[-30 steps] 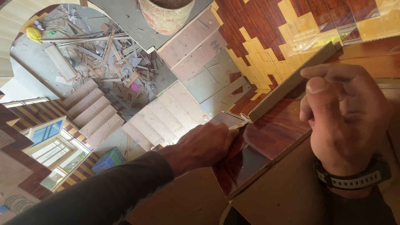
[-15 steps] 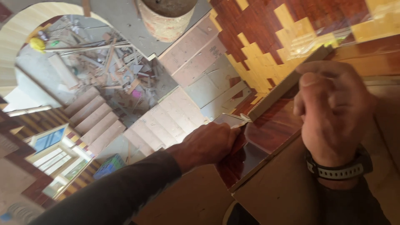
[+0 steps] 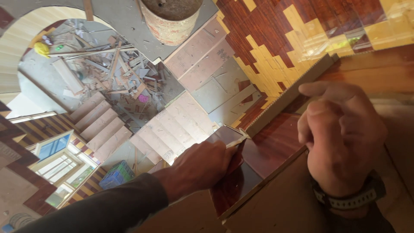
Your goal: Applying sealant and finishing the joints of decorative wooden panels on walls and stairs
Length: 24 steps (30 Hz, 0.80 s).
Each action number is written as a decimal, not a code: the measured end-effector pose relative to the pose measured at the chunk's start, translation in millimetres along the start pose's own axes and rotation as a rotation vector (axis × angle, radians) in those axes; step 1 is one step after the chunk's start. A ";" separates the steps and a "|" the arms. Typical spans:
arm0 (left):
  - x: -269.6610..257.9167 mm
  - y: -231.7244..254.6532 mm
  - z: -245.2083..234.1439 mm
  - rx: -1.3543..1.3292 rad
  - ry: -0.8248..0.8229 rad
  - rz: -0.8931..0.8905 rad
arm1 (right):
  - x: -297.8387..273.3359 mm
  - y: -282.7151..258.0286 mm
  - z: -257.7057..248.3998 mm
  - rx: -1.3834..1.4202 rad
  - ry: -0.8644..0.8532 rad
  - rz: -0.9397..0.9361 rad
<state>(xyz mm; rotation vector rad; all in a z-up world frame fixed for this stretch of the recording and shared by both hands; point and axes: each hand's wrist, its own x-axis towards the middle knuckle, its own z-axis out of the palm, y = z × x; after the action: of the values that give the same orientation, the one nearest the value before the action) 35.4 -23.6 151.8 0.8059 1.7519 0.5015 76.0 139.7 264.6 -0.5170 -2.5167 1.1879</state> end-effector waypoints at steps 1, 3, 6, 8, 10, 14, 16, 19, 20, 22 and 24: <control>-0.8 0.6 -1.4 0.010 -0.012 -0.018 | 0.5 -1.8 -0.9 -0.027 -0.029 0.005; -4.4 5.9 -7.1 -0.040 -0.021 -0.088 | 1.7 -2.0 -0.4 -0.032 -0.035 0.014; -5.0 9.1 -8.5 -0.112 -0.014 -0.171 | 4.5 -4.0 -0.6 -0.038 -0.055 0.026; -4.4 8.3 -6.2 -0.128 -0.001 -0.189 | 4.0 -7.3 0.6 -0.033 -0.063 0.033; -4.2 7.8 -3.3 -0.164 0.021 -0.167 | 3.0 -11.3 2.3 -0.011 -0.047 0.086; -33.8 7.3 -12.7 -0.134 0.021 -0.100 | 5.2 -6.8 2.0 -0.052 -0.039 0.071; -83.4 25.2 -51.5 -0.514 0.170 -0.133 | 7.5 -10.5 2.6 -0.074 -0.091 0.025; -24.5 -87.0 69.2 0.212 0.389 0.058 | 7.8 -9.4 10.8 -0.075 -0.080 0.063; -1.3 -83.3 67.1 0.224 0.391 0.091 | 7.4 -10.3 6.0 -0.094 -0.050 0.061; 32.4 -82.2 76.0 0.111 0.290 0.142 | 6.4 -7.7 9.7 -0.074 -0.095 0.021; 18.4 -43.4 29.7 -0.037 0.203 -0.038 | 4.4 -11.6 9.2 -0.085 -0.112 0.008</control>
<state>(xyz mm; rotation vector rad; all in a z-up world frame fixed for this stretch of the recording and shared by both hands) 48.4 -41.3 100.7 0.7147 1.9352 0.6060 66.0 128.5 268.6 -0.4941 -2.6724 1.1464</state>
